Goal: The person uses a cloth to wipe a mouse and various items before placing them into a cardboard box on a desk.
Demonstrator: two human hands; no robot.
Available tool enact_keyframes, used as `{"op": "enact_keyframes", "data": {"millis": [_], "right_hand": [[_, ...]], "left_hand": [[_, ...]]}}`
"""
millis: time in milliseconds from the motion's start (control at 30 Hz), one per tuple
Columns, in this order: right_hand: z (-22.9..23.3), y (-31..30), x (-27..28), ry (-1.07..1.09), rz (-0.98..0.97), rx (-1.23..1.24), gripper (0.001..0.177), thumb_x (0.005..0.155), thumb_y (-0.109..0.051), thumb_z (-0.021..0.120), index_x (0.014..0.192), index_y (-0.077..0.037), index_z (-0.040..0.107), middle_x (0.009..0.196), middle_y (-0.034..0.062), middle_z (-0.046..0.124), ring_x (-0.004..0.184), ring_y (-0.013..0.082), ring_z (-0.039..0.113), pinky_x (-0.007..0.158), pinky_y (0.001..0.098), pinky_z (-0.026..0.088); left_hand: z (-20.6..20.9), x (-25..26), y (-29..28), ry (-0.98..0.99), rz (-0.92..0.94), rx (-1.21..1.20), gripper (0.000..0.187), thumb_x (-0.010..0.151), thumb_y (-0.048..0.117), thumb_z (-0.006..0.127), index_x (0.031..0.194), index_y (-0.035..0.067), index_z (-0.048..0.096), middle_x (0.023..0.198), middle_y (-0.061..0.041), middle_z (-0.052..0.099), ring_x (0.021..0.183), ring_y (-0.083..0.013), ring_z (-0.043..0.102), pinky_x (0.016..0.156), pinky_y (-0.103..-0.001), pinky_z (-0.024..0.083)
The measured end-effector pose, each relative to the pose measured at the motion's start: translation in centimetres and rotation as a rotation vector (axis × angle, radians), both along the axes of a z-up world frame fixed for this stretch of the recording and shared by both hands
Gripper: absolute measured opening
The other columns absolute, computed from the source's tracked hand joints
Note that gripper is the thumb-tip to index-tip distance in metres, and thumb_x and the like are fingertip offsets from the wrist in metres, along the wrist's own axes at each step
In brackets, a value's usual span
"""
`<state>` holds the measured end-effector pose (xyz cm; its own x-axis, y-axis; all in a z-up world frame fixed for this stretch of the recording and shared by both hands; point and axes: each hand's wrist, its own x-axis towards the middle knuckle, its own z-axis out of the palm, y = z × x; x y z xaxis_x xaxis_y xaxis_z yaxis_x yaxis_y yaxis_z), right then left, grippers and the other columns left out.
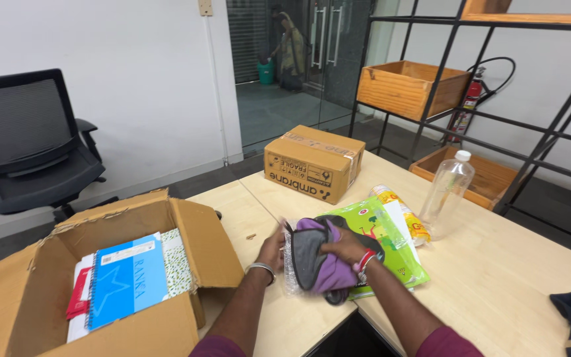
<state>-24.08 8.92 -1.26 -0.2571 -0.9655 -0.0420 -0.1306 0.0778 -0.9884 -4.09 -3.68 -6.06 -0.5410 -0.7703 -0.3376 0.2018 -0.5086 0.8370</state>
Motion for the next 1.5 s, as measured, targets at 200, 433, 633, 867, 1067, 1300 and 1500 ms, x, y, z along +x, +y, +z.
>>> {"op": "enact_keyframes", "data": {"millis": [200, 433, 633, 867, 1067, 1300, 1500], "right_hand": [[1.0, 1.1, 0.5, 0.566, -0.254, 0.036, 0.053, 0.067, -0.014, 0.089, 0.115, -0.005, 0.069, 0.111, 0.0150, 0.075, 0.103, 0.0265, 0.072, 0.094, 0.0359, 0.055], [7.9, 2.7, 5.1, 0.613, -0.531, -0.235, 0.049, 0.082, -0.019, 0.075, 0.128, -0.011, 0.062, 0.122, 0.0173, 0.069, 0.112, 0.0351, 0.068, 0.095, 0.0428, 0.054], [1.5, 3.7, 9.1, 1.166, -0.022, -0.363, 0.076, 0.073, -0.010, 0.076, 0.146, -0.014, 0.055, 0.150, 0.0209, 0.047, 0.136, 0.0447, 0.048, 0.101, 0.0507, 0.039], [0.5, 2.1, 4.5, 0.856, -0.171, -0.271, 0.052, 0.080, -0.010, 0.067, 0.131, -0.018, 0.065, 0.138, 0.0132, 0.060, 0.125, 0.0341, 0.059, 0.108, 0.0407, 0.046], [-1.2, -0.4, -1.6, -0.248, -0.342, -0.117, 0.035, 0.100, -0.018, 0.059, 0.130, -0.004, 0.071, 0.111, 0.0188, 0.073, 0.097, 0.0269, 0.068, 0.089, 0.0473, 0.055], [2.0, 1.2, -0.9, -0.833, -0.044, -0.242, 0.041, 0.091, -0.028, 0.057, 0.124, -0.006, 0.068, 0.112, 0.0082, 0.076, 0.098, 0.0209, 0.073, 0.085, 0.0335, 0.059], [0.7, 1.1, -3.8, 0.426, -0.661, -0.353, 0.045, 0.085, -0.022, 0.068, 0.126, -0.003, 0.072, 0.111, 0.0140, 0.078, 0.101, 0.0259, 0.075, 0.092, 0.0372, 0.055]], "left_hand": [[-3.5, -2.2, -0.1, -0.171, 0.217, -0.465, 0.042, 0.099, 0.031, 0.079, 0.091, -0.009, 0.071, 0.076, -0.006, 0.057, 0.064, -0.0143, 0.044, 0.056, -0.031, 0.037], [-3.1, -1.9, 1.0, 0.115, 0.247, -0.177, 0.028, 0.088, 0.019, 0.074, 0.104, -0.004, 0.070, 0.091, -0.010, 0.076, 0.074, -0.0194, 0.072, 0.067, -0.033, 0.058], [-5.4, -3.3, 0.2, 0.123, 0.280, -0.261, 0.032, 0.087, 0.009, 0.065, 0.116, -0.003, 0.069, 0.102, -0.015, 0.075, 0.088, -0.0237, 0.071, 0.076, -0.037, 0.058], [-2.8, -2.9, 0.8, 0.064, 0.423, -0.328, 0.034, 0.089, 0.004, 0.074, 0.121, -0.003, 0.062, 0.107, -0.013, 0.073, 0.093, -0.0216, 0.069, 0.081, -0.034, 0.057], [0.8, -3.4, 1.6, 0.291, 0.336, -0.109, 0.054, 0.084, 0.002, 0.069, 0.134, 0.010, 0.052, 0.111, -0.013, 0.070, 0.096, -0.0254, 0.069, 0.080, -0.038, 0.059], [3.5, -7.0, -2.7, -0.196, 0.575, -0.723, 0.077, 0.075, 0.005, 0.077, 0.145, 0.004, 0.045, 0.131, -0.020, 0.065, 0.120, -0.0294, 0.066, 0.105, -0.037, 0.050], [19.5, 3.3, -10.9, -0.597, 0.552, -1.062, 0.088, 0.078, 0.012, 0.086, 0.151, 0.016, 0.037, 0.140, -0.022, 0.057, 0.130, -0.0399, 0.055, 0.107, -0.045, 0.044]]}}
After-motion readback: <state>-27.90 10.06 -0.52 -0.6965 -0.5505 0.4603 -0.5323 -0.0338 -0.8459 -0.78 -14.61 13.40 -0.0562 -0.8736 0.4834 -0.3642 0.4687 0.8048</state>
